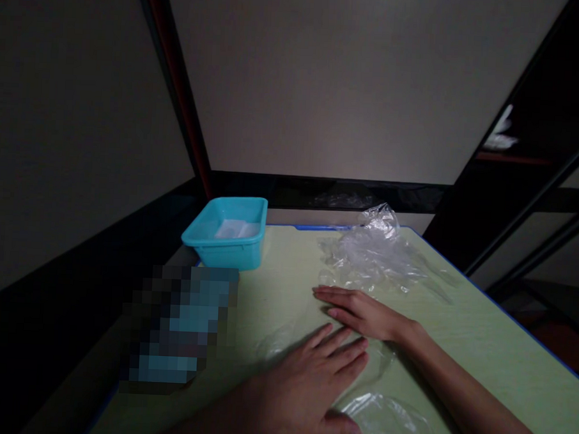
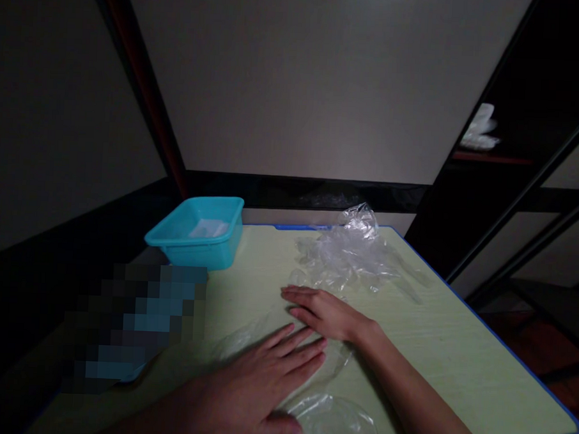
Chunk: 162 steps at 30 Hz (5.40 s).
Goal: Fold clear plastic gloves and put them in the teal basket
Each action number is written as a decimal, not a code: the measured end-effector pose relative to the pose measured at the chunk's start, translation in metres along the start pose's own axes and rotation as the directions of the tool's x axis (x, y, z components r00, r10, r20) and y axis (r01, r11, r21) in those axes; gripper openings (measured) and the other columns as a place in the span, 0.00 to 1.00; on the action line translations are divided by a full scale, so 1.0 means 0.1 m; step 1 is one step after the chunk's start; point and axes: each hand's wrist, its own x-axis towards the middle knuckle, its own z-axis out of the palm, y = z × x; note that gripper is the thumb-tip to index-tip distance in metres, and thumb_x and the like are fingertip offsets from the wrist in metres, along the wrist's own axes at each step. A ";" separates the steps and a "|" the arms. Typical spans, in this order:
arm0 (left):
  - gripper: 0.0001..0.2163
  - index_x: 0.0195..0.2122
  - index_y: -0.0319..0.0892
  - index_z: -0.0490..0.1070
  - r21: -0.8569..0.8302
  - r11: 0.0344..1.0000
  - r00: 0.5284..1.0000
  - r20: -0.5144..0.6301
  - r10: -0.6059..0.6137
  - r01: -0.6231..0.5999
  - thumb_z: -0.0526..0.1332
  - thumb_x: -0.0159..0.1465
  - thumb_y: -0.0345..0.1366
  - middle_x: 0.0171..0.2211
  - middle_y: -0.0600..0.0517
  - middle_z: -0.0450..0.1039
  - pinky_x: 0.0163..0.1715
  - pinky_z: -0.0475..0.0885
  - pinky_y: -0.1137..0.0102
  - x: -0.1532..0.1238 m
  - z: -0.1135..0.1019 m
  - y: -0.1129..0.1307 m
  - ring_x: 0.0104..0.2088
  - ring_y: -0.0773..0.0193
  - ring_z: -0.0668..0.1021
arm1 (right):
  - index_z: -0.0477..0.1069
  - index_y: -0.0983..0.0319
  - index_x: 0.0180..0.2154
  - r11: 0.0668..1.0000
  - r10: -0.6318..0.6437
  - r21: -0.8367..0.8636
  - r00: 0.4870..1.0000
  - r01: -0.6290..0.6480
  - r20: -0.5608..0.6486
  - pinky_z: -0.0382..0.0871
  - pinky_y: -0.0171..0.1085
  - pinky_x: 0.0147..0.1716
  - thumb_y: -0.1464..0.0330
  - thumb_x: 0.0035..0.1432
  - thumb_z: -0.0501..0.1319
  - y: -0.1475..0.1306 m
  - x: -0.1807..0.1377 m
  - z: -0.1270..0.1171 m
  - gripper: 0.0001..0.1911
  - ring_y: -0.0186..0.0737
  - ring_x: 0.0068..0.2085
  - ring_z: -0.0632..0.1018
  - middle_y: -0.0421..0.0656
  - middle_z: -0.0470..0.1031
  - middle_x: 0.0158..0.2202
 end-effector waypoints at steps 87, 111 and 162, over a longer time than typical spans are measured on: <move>0.19 0.44 0.39 0.66 -0.658 0.604 0.130 -0.621 -0.773 0.451 0.58 0.50 0.37 0.26 0.56 0.68 0.16 0.65 0.75 -0.43 -0.39 -0.18 0.15 0.72 0.68 | 0.66 0.63 0.41 0.767 0.404 0.642 0.783 -0.008 -0.472 0.72 0.37 0.31 0.68 0.36 0.68 0.10 0.39 -0.45 0.26 0.30 0.25 0.72 0.44 0.72 0.36; 0.12 0.39 0.41 0.70 -0.365 0.787 0.454 -0.664 -0.594 0.497 0.54 0.54 0.33 0.24 0.56 0.72 0.18 0.67 0.75 -0.78 0.20 -0.07 0.15 0.71 0.68 | 0.67 0.60 0.42 0.987 0.144 -0.036 0.964 -0.155 -0.225 0.66 0.42 0.41 0.75 0.58 0.51 -0.88 -0.92 0.20 0.12 0.39 0.40 0.72 0.44 0.73 0.37; 0.14 0.47 0.44 0.66 0.135 0.910 0.767 -0.595 -0.241 0.391 0.54 0.59 0.30 0.47 0.51 0.71 0.46 0.70 0.73 -0.76 0.24 -0.03 0.46 0.65 0.74 | 0.66 0.64 0.34 0.692 0.371 0.695 0.922 -0.196 -0.109 0.66 0.32 0.24 0.64 0.53 0.60 -0.05 -0.29 -0.15 0.10 0.30 0.23 0.71 0.38 0.70 0.24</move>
